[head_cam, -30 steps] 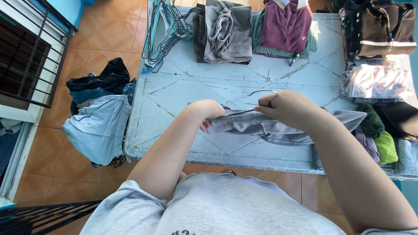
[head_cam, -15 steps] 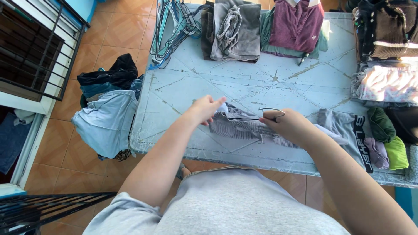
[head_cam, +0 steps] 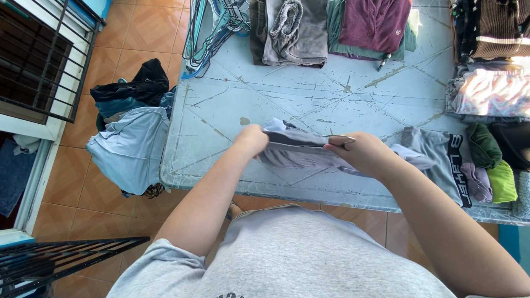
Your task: The recorder is folding several items of clothing on a table including shorts, a shirt, and leopard-print items.
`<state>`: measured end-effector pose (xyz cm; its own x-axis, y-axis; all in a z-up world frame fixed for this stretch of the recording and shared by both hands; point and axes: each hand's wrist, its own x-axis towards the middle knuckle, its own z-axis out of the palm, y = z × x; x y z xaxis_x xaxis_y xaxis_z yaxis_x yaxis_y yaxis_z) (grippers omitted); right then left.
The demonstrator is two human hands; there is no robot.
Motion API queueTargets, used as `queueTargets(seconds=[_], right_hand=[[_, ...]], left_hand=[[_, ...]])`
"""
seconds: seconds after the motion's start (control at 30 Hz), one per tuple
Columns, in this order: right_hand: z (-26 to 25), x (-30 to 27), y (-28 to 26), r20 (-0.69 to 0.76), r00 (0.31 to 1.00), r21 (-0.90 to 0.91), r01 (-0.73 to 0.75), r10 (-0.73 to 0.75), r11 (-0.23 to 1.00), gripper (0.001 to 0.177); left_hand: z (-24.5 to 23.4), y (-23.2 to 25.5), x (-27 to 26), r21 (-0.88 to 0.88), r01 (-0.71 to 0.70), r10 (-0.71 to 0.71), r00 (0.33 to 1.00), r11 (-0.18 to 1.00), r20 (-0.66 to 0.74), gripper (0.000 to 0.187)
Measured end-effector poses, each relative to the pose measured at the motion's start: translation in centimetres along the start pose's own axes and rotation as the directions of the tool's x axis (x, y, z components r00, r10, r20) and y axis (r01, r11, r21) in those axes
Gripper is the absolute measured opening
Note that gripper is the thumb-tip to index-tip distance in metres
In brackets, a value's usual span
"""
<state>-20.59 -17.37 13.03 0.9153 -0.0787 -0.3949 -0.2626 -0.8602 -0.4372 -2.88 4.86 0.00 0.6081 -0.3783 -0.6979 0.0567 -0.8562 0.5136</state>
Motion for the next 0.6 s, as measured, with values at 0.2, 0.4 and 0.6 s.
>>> queueTargets(seconds=[0.2,0.4,0.6], right_hand=[[0.2,-0.5,3.9,-0.013,0.986,0.692,-0.111,0.166,0.714,0.024],[-0.8,1.2,2.6,-0.381,0.918,0.816,0.392,-0.115,0.425,0.030],[-4.9,4.8,-2.9,-0.620,0.779,0.779,0.625,-0.088,0.047,0.028]], left_hand=[[-0.8,-4.5,2.8,-0.138,0.145,-0.174,0.959,0.980,-0.226,0.031],[2.5,-1.9,-1.1,0.171,-0.076,0.109,0.975,0.982,-0.194,0.082],[6.6,-0.5,-0.8,-0.546,-0.574,0.649,0.757,0.610,-0.072,0.065]])
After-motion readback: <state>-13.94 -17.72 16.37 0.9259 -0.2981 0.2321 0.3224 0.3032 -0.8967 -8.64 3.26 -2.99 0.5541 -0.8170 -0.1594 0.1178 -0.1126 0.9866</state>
